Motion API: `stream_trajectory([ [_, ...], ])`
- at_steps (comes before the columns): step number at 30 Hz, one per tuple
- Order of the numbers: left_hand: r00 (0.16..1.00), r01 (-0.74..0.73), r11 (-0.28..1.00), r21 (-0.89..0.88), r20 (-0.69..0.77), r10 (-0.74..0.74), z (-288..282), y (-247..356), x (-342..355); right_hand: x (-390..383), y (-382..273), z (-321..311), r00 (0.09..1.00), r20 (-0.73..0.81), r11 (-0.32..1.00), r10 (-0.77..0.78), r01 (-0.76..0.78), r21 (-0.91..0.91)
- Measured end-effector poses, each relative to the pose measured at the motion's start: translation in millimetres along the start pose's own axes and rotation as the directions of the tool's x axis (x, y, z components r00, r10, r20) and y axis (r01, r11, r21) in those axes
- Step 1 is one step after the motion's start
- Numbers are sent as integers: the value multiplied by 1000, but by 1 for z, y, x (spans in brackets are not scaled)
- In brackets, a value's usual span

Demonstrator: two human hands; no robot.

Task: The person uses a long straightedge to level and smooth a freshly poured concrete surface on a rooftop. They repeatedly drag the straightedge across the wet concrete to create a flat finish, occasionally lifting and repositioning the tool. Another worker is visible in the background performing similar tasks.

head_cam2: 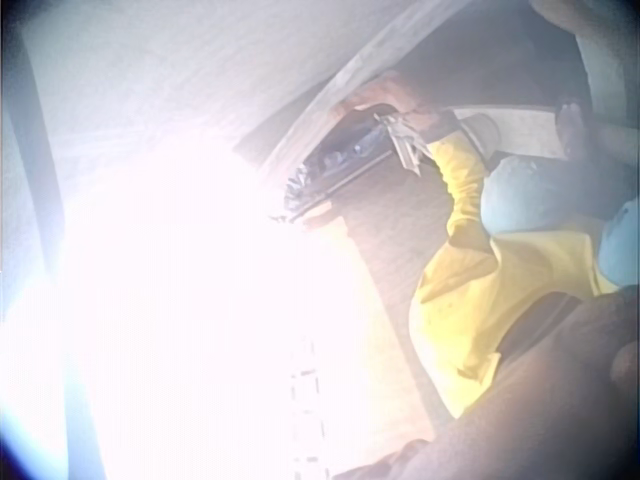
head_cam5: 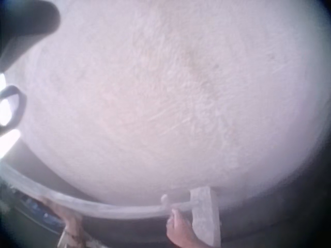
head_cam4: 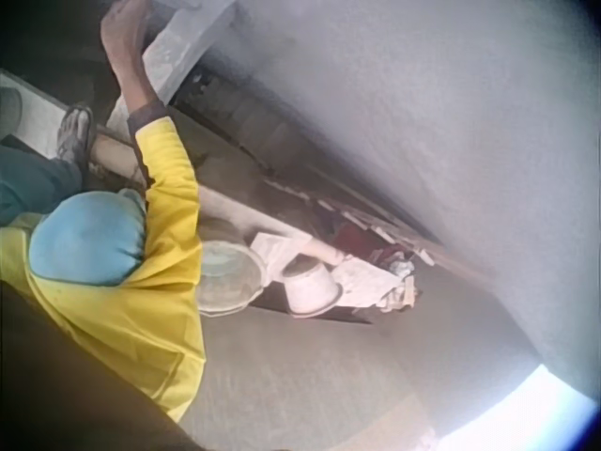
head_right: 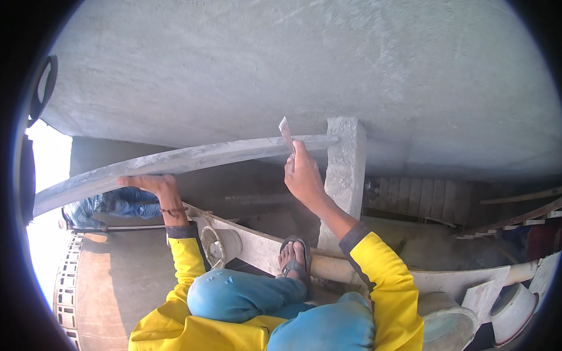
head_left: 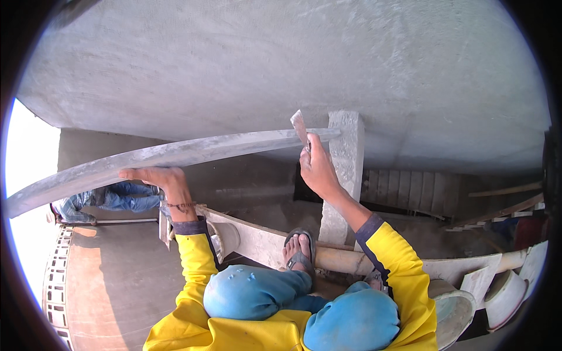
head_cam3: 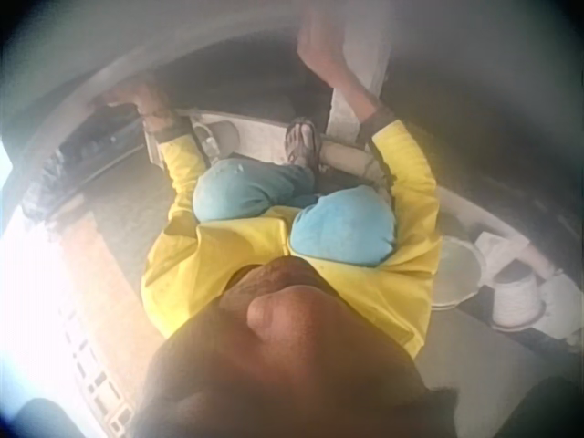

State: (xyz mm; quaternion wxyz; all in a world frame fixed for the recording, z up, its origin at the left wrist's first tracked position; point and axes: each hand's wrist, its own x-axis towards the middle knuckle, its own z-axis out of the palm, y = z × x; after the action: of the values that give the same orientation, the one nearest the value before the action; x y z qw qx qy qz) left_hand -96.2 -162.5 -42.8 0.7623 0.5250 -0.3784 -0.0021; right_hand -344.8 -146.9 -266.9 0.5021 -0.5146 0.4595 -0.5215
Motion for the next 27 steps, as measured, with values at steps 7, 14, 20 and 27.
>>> stream_trajectory([
  [7,1000,2,1000,8,17,-2,-7,-6,4,-11,9,14,990,141,998,-16,24,-57],
  [14,1000,18,999,35,-15,-17,-4,-5,-6,-15,20,17,995,61,982,-84,93,-162],
  [20,999,21,998,51,-46,-19,-13,-6,-2,-12,20,17,991,112,985,-79,95,-143],
  [27,1000,-10,999,52,-28,12,-12,-5,-4,-16,21,26,981,160,941,-110,154,-300],
])
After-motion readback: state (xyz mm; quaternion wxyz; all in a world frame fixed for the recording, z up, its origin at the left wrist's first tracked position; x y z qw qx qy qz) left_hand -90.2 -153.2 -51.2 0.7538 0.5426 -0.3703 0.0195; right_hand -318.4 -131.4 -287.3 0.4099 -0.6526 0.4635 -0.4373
